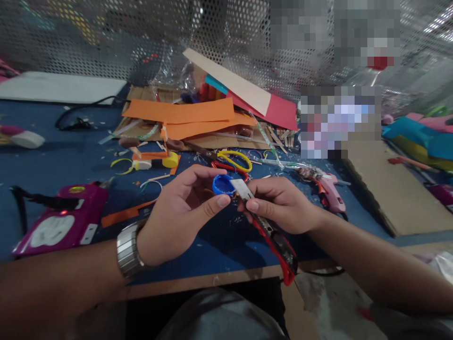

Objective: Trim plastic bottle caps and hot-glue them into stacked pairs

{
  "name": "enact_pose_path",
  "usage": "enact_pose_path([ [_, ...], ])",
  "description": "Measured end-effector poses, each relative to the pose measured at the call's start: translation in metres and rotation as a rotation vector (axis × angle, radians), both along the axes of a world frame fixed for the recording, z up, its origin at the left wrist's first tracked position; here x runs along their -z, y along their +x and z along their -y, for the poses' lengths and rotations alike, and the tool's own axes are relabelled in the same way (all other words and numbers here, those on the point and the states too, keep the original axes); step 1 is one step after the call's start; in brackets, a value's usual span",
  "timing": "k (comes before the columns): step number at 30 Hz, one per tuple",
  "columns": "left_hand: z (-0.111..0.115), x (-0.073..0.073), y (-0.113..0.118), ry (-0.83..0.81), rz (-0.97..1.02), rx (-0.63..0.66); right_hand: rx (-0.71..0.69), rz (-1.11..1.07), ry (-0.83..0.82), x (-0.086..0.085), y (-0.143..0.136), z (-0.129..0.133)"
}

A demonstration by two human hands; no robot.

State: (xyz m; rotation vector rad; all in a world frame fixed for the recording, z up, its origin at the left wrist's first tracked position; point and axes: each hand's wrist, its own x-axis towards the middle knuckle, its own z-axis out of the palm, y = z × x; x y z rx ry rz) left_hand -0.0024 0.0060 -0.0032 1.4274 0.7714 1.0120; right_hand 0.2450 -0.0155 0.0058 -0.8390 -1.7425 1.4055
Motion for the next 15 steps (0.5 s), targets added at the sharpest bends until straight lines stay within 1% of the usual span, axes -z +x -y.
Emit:
enact_pose_path([
  [15, -0.0014, 0.0022, 0.0009, 0.011, 0.011, -0.042, -0.009, 0.026, -0.061, -0.0013, -0.0004, 0.0],
])
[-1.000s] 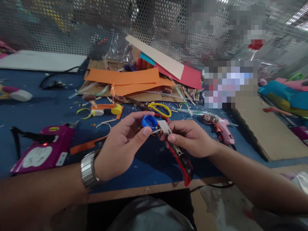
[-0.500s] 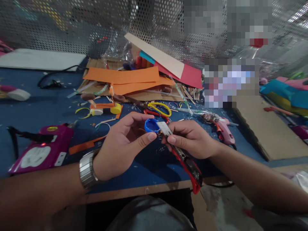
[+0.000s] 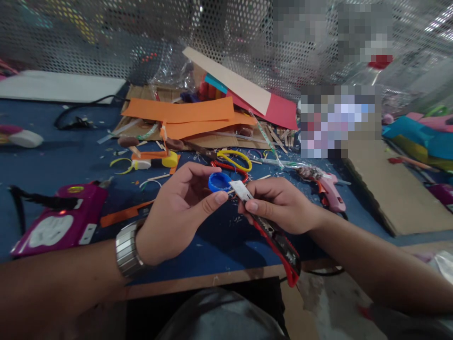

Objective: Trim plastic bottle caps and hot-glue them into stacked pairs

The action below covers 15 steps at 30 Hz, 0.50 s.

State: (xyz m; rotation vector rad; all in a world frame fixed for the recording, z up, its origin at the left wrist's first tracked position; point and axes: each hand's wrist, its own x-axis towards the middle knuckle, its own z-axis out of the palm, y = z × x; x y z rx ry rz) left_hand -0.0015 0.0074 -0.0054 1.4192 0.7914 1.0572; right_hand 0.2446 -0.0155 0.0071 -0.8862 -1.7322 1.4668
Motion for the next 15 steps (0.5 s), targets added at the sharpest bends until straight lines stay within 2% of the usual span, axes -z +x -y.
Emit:
enact_pose_path([
  [5, -0.0005, 0.0013, 0.0002, 0.0, 0.006, -0.026, -0.004, -0.019, 0.002, 0.001, -0.0002, -0.0004],
  [15, -0.0005, 0.0001, 0.0019, -0.01, 0.003, 0.005, 0.016, -0.039, 0.011, 0.002, -0.0017, -0.0006],
])
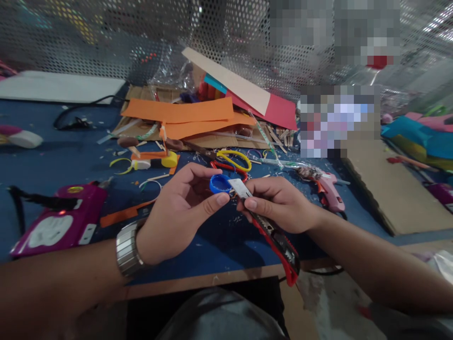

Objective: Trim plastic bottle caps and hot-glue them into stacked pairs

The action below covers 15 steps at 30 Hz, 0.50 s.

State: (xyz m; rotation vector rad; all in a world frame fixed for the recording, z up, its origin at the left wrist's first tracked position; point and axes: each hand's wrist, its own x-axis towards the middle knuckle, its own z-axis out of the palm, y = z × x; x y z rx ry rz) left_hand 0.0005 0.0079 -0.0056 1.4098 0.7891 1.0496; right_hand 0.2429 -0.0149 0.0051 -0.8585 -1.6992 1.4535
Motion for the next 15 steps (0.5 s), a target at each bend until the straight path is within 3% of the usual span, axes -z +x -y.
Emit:
enact_pose_path([
  [15, 0.0007, -0.0014, -0.0003, 0.019, -0.024, -0.02, -0.02, -0.008, -0.05, -0.0011, 0.0011, 0.0005],
])
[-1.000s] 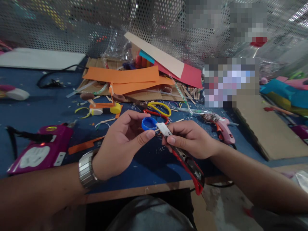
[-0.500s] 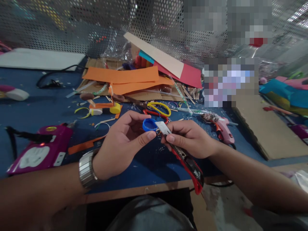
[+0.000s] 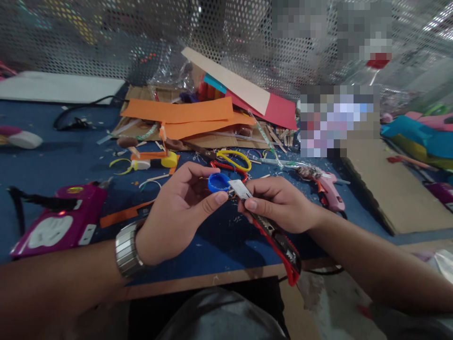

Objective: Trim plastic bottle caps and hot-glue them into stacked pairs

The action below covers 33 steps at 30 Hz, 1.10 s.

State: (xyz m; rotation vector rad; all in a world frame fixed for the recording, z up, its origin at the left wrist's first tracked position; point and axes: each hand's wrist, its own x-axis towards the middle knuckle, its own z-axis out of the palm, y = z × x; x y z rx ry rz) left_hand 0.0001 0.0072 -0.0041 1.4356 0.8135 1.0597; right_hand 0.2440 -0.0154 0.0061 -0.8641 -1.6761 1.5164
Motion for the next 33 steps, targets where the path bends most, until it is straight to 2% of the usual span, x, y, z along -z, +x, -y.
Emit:
enact_pose_path([
  [8, 0.002, -0.0006, 0.0003, -0.005, -0.028, 0.065, -0.02, 0.026, 0.001, -0.0009, -0.0013, -0.0001],
  [12, 0.0027, -0.0005, 0.001, -0.019, -0.01, 0.09, -0.016, 0.07, 0.055, -0.0015, -0.0012, -0.0005],
  [19, 0.0044, 0.0009, 0.0008, -0.017, 0.008, 0.098, -0.03, 0.086, 0.052, 0.0003, -0.0015, -0.0022],
  [33, 0.0026, -0.0008, 0.0006, 0.019, -0.018, 0.002, -0.03, 0.032, -0.075, 0.001, -0.001, -0.0003],
])
